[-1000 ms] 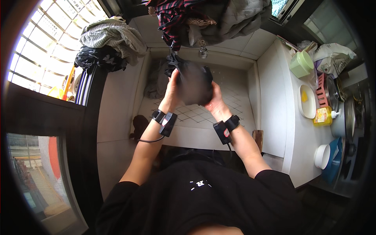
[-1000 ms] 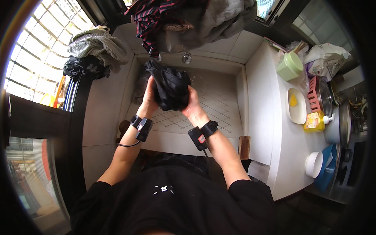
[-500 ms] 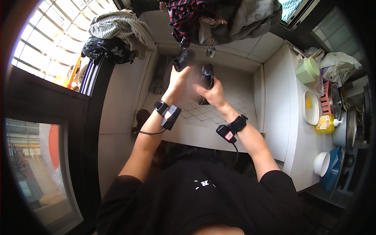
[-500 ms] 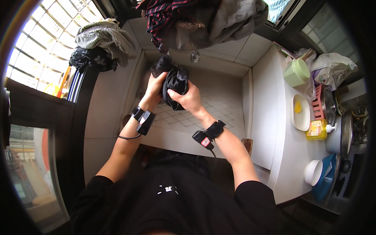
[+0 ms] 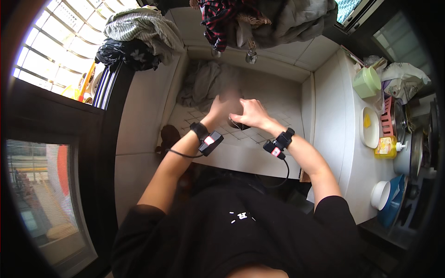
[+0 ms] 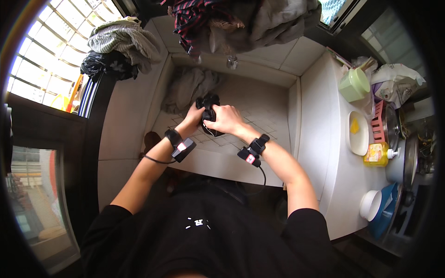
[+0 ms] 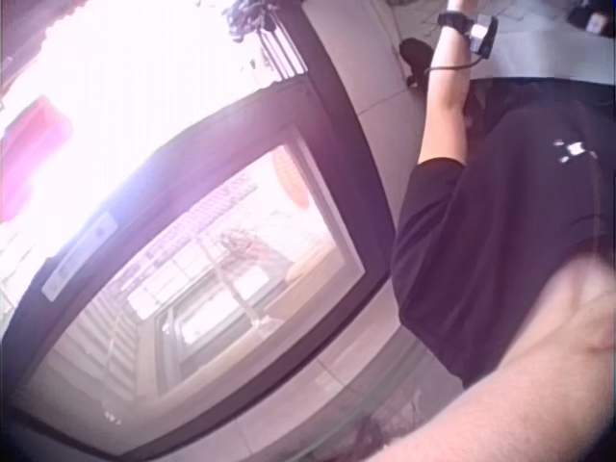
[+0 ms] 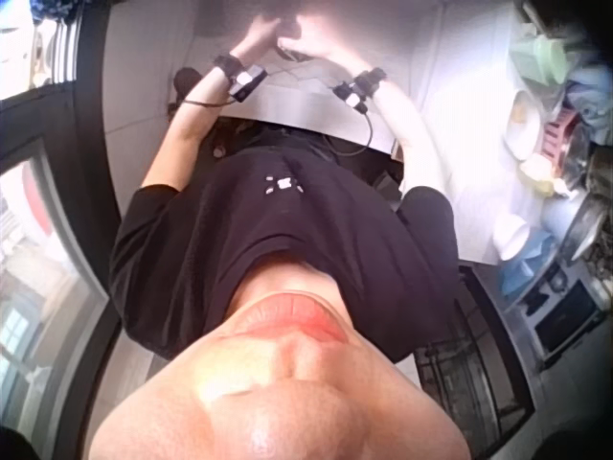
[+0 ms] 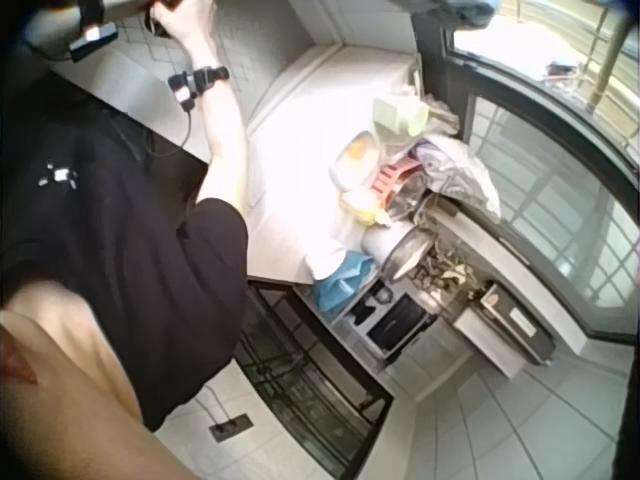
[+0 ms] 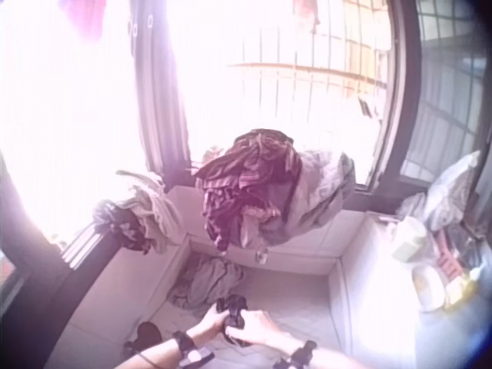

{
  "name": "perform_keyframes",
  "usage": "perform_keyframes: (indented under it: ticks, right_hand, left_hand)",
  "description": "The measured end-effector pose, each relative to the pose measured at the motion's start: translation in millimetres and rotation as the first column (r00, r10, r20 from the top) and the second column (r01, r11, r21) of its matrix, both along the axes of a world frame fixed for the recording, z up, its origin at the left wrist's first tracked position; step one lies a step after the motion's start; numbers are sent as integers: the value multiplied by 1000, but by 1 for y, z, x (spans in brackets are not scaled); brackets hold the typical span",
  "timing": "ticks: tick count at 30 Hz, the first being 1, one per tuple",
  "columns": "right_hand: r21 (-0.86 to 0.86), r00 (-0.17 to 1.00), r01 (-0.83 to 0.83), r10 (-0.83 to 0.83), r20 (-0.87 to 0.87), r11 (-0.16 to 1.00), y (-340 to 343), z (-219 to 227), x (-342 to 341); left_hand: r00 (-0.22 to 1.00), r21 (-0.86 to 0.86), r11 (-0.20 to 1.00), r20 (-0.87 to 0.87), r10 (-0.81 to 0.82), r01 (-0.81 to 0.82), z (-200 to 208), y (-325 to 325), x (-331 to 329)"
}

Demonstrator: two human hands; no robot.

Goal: The person washes several pieces of clothing by hand in a small tiled basin. They submerge each item in water, agitate it, wring it out, and place it on a nearby ledge. The items include a dark patterned cloth, a light-colored cloth, and a gray towel.

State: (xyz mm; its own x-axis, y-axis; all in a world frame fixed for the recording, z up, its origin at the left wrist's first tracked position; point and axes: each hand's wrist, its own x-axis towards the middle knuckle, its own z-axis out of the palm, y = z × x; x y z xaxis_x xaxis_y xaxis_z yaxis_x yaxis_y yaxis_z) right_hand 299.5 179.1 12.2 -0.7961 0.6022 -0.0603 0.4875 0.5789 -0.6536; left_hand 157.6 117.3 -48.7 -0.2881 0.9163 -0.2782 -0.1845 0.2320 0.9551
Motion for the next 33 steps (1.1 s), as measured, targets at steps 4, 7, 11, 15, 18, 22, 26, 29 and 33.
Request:
perform_keyframes:
  ticks: [4, 7, 11, 15, 18, 22, 26, 29, 33]
  right_hand:
    - [-781, 851, 156, -484, -205, 605, 4, -4, 3]
    - [-985, 672, 0, -729, 130, -175, 12, 22, -2]
    - [-986, 670, -120, -743, 6, -116, 16, 94, -18]
    - [-927, 691, -374, -661, -293, 20, 16, 182, -48]
    - [-832, 702, -553, -558, -443, -36, 22, 232, -95]
    - [-606, 552, -795, -388, -738, 23, 30, 269, -185]
    - [-529, 451, -816, -316, -834, 231, 41, 271, -284]
    - [-598, 523, -505, -330, -786, 622, 52, 224, -347]
    - [-528, 758, -18, -333, -561, 849, 81, 168, -384]
  left_hand:
    - [570, -241, 950, 817, 87, 200, -9, -18, -15]
    - [599, -339, 908, 790, 132, 247, -8, -52, -33]
    - [629, -288, 938, 770, 108, 191, -4, -95, -50]
    - [599, -296, 951, 779, 187, 88, 1, -116, -63]
    - [581, -241, 970, 794, 180, 29, 5, -119, -69]
    - [531, -165, 986, 834, 150, -19, 9, -124, -74]
    - [521, -110, 993, 845, 121, -52, 6, -143, -79]
    - [531, -138, 984, 829, 177, -112, 0, -160, -87]
    - [451, -146, 973, 867, 213, -178, -7, -176, -99]
